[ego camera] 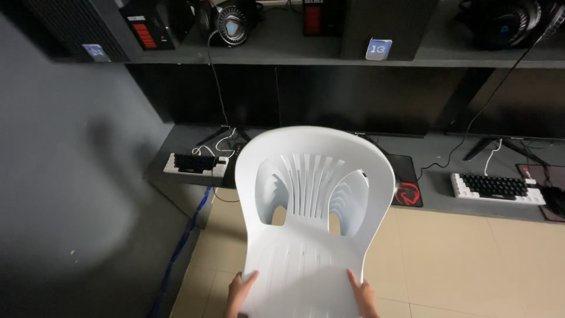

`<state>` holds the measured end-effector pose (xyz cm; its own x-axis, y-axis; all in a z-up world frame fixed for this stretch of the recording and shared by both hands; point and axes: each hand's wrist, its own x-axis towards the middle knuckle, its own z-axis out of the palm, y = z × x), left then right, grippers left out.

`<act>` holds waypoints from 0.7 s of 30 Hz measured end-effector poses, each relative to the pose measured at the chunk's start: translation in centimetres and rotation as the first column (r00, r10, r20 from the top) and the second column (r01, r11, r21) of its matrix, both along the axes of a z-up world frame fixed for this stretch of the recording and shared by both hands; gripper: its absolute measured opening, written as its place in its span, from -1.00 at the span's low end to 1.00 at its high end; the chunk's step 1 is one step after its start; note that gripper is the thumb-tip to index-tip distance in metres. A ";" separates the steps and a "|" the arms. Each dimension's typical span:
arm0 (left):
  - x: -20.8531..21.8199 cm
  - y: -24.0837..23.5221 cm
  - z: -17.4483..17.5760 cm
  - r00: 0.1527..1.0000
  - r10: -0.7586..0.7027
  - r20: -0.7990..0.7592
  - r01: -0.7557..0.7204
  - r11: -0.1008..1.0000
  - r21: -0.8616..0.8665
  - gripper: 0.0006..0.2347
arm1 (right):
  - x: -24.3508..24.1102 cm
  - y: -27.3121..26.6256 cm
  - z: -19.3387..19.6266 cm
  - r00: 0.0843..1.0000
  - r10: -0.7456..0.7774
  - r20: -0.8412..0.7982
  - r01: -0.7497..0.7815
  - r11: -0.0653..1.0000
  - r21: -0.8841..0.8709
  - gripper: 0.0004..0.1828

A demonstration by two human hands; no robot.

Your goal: The person repeatedly picks up white plastic chairs from a stack and places them under computer desks. They handle the chairs by hand, moving them one at a time to different stations along the desk row.

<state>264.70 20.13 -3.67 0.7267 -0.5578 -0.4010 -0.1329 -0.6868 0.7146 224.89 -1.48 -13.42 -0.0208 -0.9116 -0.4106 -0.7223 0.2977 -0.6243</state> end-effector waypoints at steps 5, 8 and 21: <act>0.6 -0.1 2.2 0.998 -0.009 0.069 0.011 1.000 -0.027 -0.39 | -0.6 -0.1 4.9 0.999 0.028 0.018 -0.027 0.999 -0.044 -0.01; 0.0 0.0 4.4 0.993 -0.023 0.119 0.029 0.998 -0.049 -0.38 | -0.7 0.5 11.5 0.992 -0.058 0.114 0.053 0.998 0.046 -0.06; -6.8 6.0 11.9 0.992 0.091 0.086 -0.078 0.987 -0.139 -0.41 | -4.7 2.3 22.2 0.984 0.031 0.178 -0.018 0.997 -0.072 -0.23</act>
